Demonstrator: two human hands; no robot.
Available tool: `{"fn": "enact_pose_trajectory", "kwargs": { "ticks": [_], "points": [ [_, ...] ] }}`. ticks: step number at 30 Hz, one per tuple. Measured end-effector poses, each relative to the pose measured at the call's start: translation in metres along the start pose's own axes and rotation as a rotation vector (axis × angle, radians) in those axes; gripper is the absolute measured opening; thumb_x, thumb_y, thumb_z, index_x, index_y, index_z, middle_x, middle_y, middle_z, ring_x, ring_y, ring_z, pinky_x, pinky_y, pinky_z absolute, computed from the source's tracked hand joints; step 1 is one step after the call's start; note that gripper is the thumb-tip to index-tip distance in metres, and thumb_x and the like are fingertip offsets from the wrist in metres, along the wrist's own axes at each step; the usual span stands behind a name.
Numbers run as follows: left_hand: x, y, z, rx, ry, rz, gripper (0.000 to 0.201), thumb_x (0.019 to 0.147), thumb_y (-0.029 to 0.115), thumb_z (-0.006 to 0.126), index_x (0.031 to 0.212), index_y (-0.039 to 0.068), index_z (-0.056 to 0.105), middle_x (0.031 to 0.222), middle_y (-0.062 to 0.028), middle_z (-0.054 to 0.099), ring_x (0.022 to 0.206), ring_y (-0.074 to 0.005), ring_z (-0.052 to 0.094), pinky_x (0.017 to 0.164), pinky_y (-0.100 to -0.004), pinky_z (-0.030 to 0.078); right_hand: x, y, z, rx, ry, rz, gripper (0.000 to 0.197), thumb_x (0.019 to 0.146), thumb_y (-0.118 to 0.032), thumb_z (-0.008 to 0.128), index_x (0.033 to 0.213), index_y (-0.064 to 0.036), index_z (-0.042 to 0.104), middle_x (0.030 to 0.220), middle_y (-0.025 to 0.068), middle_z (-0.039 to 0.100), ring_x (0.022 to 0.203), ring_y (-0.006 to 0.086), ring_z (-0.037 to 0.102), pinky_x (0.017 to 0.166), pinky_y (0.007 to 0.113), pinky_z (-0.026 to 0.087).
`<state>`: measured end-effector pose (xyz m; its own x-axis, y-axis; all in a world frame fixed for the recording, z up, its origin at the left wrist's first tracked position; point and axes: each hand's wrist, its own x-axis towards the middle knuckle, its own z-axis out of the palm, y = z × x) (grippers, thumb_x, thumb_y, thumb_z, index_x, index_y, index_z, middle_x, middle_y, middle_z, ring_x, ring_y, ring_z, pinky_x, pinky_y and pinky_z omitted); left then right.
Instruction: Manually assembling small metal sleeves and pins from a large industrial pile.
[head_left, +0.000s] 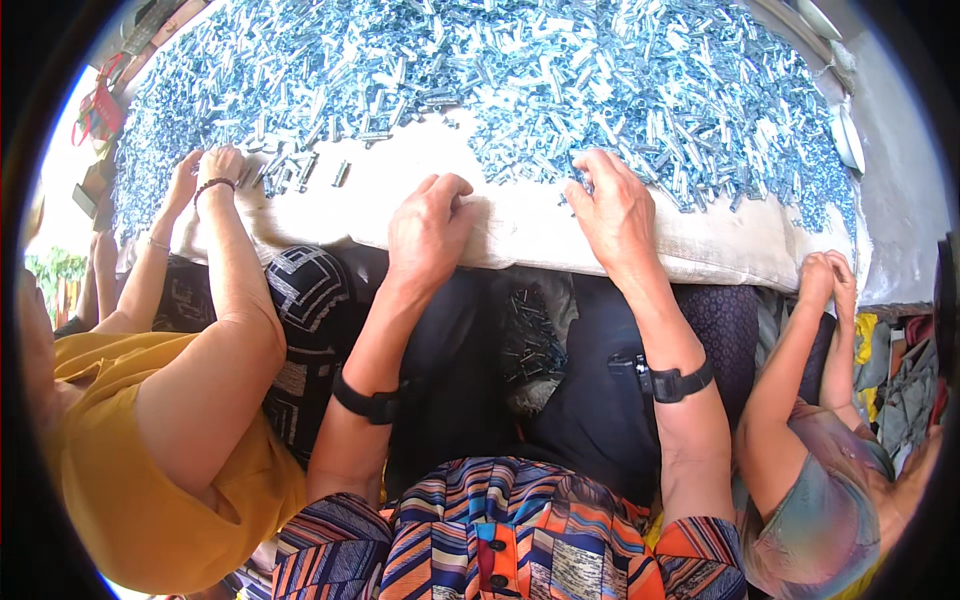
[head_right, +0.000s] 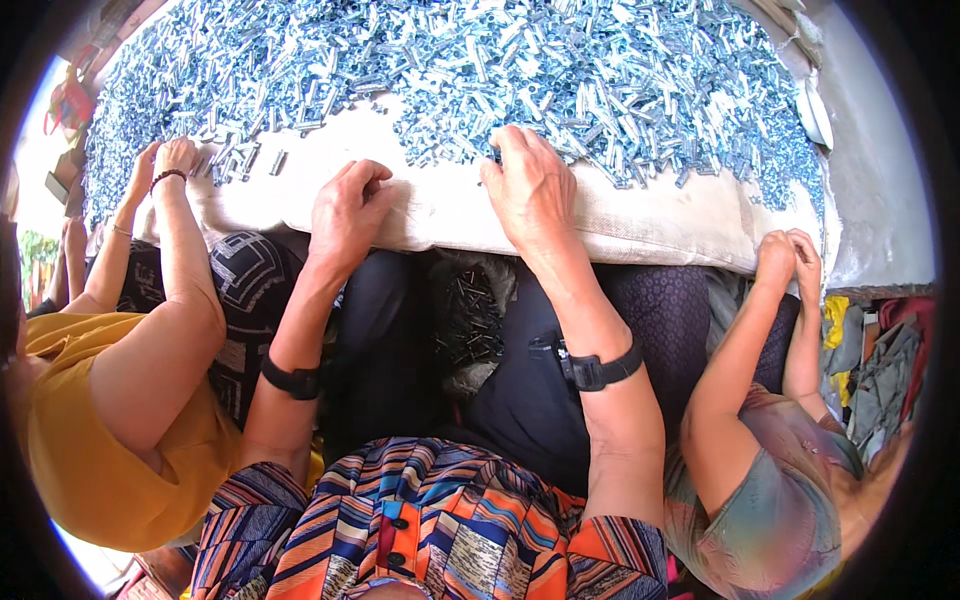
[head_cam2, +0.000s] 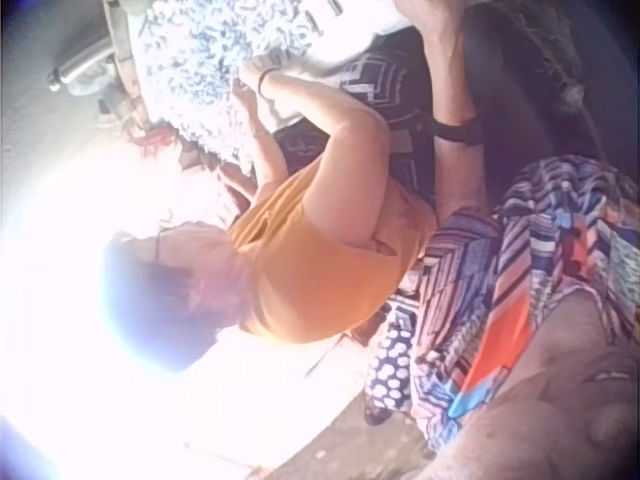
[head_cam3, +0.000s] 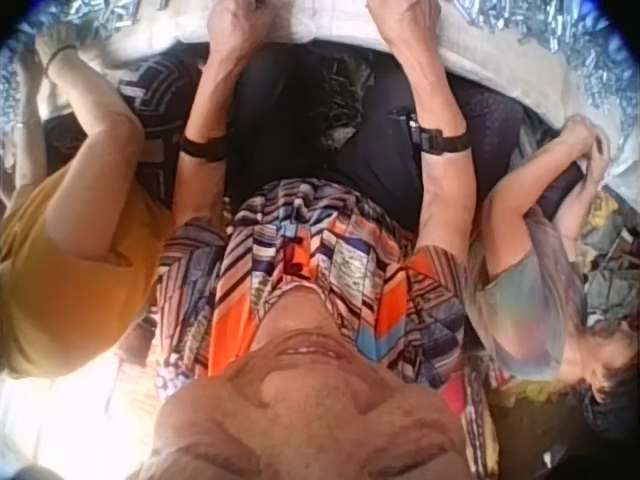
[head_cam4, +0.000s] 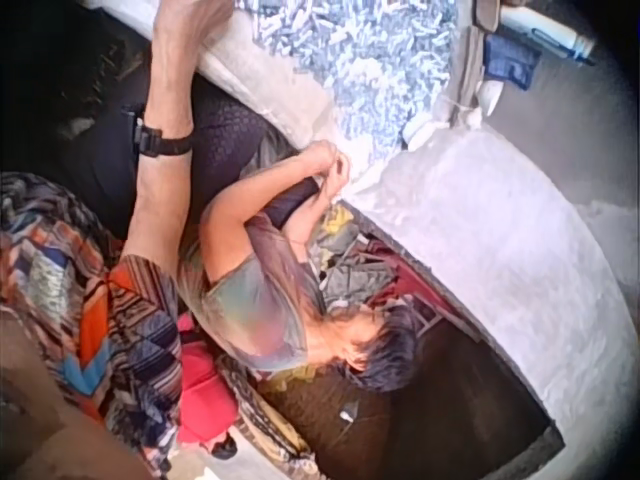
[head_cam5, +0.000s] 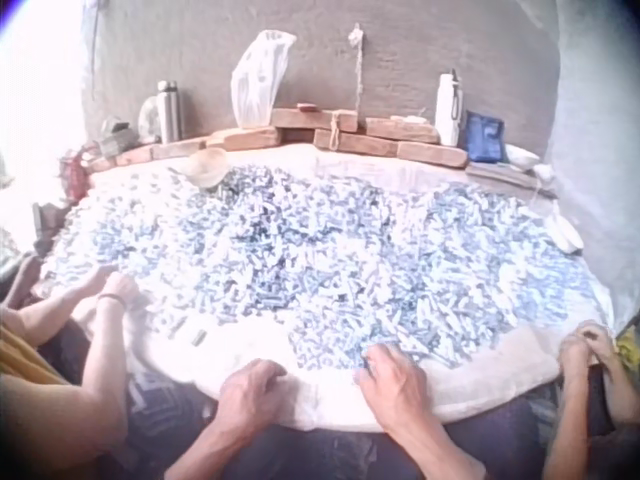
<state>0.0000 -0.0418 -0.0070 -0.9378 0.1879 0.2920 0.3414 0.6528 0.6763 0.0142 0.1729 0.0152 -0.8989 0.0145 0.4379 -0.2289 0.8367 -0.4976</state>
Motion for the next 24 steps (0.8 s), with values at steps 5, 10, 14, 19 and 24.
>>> {"fn": "enact_pose_trajectory", "kwargs": {
  "ticks": [5, 10, 14, 19, 24],
  "points": [
    [0.017, 0.003, 0.017, 0.199, 0.039, -0.016, 0.018, 0.077, 0.017, 0.065, 0.089, 0.006, 0.062, 0.082, -0.0098, 0.061, 0.075, -0.0268, 0.061, 0.067, -0.0367, 0.047, 0.006, 0.007, 0.013, 0.001, 0.041, 0.012, 0.013, 0.077, -0.011, 0.064, 0.084, -0.0044, 0.055, 0.081, 0.0125, 0.060, 0.077, 0.0326, 0.059, 0.066, 0.042, 0.045],
    [0.025, 0.004, 0.022, 0.221, 0.035, -0.015, 0.018, 0.076, 0.018, 0.066, 0.089, 0.006, 0.062, 0.083, -0.0101, 0.062, 0.077, -0.0276, 0.062, 0.068, -0.0374, 0.048, -0.001, 0.012, 0.007, 0.296, 0.140, 0.135, 0.005, 0.078, -0.002, 0.061, 0.082, -0.0036, 0.057, 0.075, 0.0112, 0.060, 0.065, 0.0258, 0.060, 0.060, 0.034, 0.046],
    [0.025, -0.001, 0.019, 0.166, 0.045, 0.000, 0.016, 0.077, 0.015, 0.065, 0.089, 0.006, 0.061, 0.082, -0.0094, 0.062, 0.073, -0.0238, 0.061, 0.067, -0.0338, 0.047, -0.014, 0.007, -0.010, 0.744, 0.073, 0.431, 0.001, 0.087, -0.002, 0.057, 0.086, -0.0020, 0.058, 0.073, 0.0038, 0.061, 0.061, 0.0105, 0.057, 0.058, 0.022, 0.044],
    [0.011, 0.008, -0.004, -0.896, -0.185, -0.405, 0.010, 0.083, 0.008, 0.062, 0.089, 0.003, 0.056, 0.083, -0.0046, 0.062, 0.074, -0.0103, 0.060, 0.066, -0.0223, 0.047, -0.037, -0.002, -0.022, 1.298, -0.055, 0.606, 0.005, 0.089, -0.007, 0.056, 0.091, -0.0025, 0.056, 0.074, 0.0056, 0.061, 0.065, 0.0101, 0.058, 0.060, 0.023, 0.048],
    [-0.011, 0.038, -0.004, -1.171, -0.273, -0.334, 0.009, 0.083, 0.004, 0.060, 0.090, 0.004, 0.055, 0.082, -0.0048, 0.061, 0.072, -0.0109, 0.061, 0.069, -0.0236, 0.050, -0.049, -0.022, -0.028, 1.373, -0.163, 0.588, 0.006, 0.088, -0.006, 0.056, 0.093, -0.0030, 0.054, 0.074, 0.0059, 0.061, 0.066, 0.0106, 0.059, 0.062, 0.023, 0.048]
  ]
}}
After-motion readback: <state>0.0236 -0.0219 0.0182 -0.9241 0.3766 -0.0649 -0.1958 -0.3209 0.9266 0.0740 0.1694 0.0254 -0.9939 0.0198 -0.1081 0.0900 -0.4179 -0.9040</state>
